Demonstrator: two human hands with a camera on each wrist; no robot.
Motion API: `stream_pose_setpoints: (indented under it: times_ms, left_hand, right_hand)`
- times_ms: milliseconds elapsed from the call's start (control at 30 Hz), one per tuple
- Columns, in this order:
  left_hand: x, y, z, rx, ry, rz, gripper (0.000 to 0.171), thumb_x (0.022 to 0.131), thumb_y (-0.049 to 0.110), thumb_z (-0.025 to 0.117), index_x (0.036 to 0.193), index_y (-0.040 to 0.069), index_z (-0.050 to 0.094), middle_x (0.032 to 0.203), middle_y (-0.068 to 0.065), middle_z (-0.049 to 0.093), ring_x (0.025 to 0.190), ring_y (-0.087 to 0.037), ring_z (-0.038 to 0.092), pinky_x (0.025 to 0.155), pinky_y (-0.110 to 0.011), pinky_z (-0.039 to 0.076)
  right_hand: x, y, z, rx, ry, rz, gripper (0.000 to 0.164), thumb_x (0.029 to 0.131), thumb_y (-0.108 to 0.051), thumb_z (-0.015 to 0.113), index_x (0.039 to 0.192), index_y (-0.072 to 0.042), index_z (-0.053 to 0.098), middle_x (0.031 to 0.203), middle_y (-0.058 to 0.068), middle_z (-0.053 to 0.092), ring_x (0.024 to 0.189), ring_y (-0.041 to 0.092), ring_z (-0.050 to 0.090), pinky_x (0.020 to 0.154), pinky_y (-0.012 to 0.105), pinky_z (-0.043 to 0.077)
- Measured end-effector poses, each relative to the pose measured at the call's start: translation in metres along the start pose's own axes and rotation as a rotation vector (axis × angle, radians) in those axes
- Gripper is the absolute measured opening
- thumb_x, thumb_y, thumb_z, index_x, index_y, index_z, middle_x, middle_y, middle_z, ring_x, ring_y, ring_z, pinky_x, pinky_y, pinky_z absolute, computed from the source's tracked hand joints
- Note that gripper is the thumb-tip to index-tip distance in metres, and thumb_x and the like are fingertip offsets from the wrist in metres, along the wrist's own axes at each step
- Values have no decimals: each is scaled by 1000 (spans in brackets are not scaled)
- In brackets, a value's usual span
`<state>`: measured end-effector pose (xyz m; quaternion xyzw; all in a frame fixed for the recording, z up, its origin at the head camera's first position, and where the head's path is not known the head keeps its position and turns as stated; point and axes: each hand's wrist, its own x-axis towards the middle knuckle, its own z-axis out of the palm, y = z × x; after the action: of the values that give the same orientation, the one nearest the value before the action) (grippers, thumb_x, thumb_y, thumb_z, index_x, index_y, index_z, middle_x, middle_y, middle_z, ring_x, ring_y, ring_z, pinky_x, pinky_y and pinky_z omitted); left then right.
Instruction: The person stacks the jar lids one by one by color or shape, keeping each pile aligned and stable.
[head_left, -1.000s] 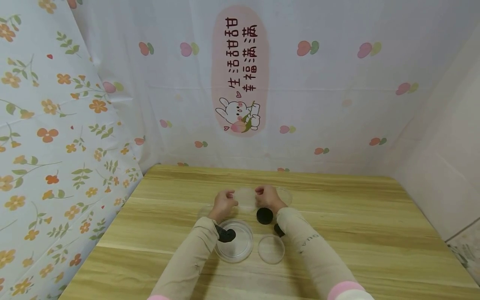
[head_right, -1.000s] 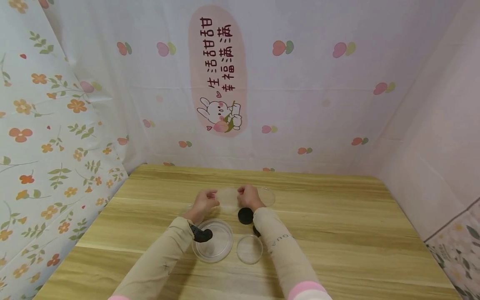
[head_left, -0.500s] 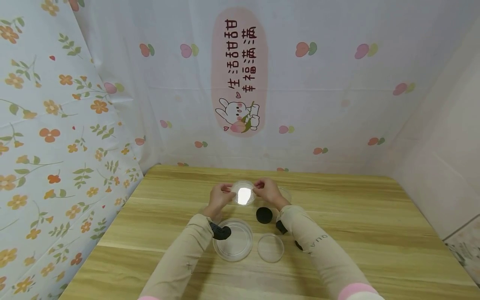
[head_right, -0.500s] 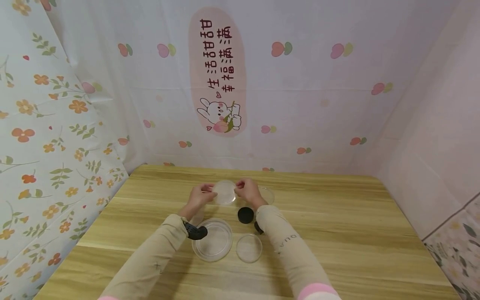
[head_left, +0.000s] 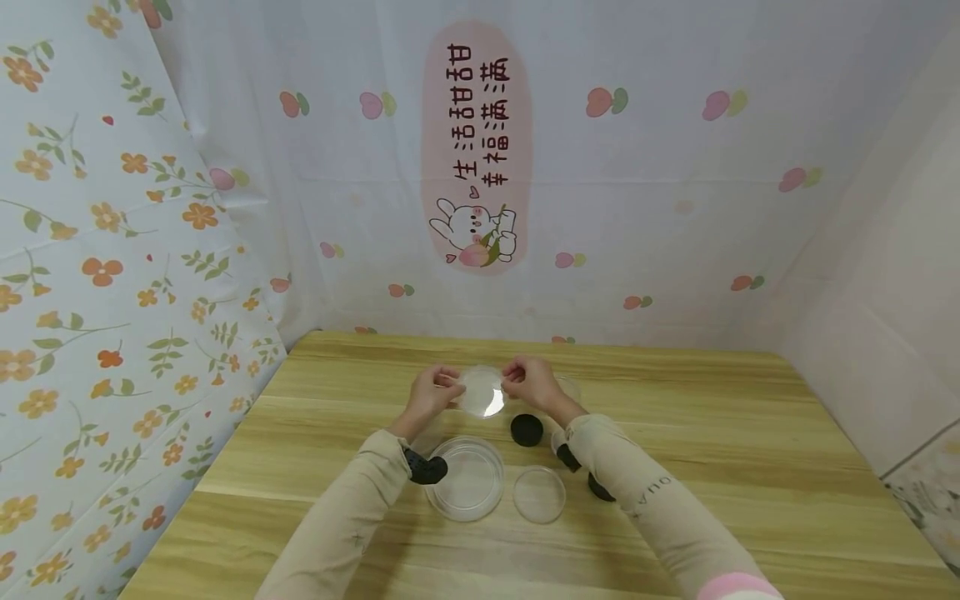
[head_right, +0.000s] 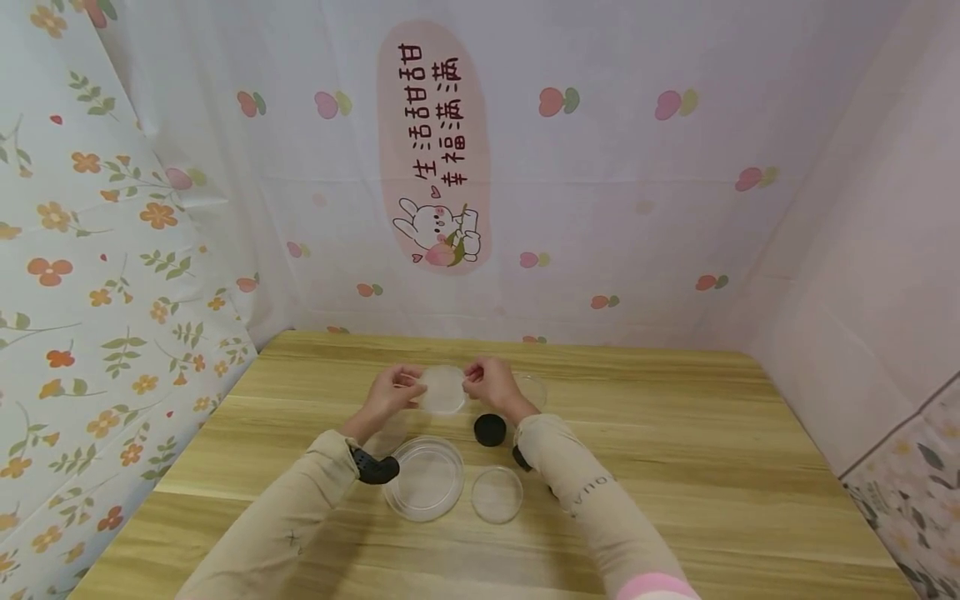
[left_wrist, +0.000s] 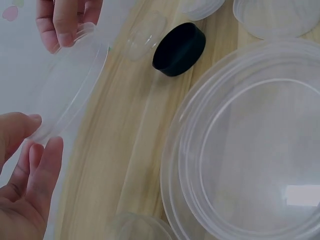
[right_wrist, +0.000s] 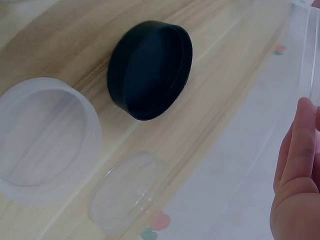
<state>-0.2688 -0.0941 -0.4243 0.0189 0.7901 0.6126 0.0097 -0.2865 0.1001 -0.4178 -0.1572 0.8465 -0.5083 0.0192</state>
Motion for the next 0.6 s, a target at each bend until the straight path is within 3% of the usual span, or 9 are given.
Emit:
stream_pose_setpoints:
  times_ms: [300, 600]
  left_hand:
    - [-12, -9, -11, 18, -160, -25, 25, 78, -7, 59, 102, -7, 53, 80, -10, 49, 68, -20, 55, 64, -40, 51]
    - [-23, -15, -16, 63, -233, 1, 31, 77, -8, 57, 107, -6, 53, 83, -10, 46, 65, -15, 50, 58, -32, 51]
  right_hand:
    - [-14, 8, 6, 7, -128, -20, 16, 78, 4, 57, 92, 12, 57, 76, 10, 56, 65, 14, 54, 57, 27, 50]
    - [-23, 10, 14, -39, -192, -79, 21, 75, 6, 58, 95, 11, 57, 77, 8, 56, 67, 12, 53, 60, 22, 47]
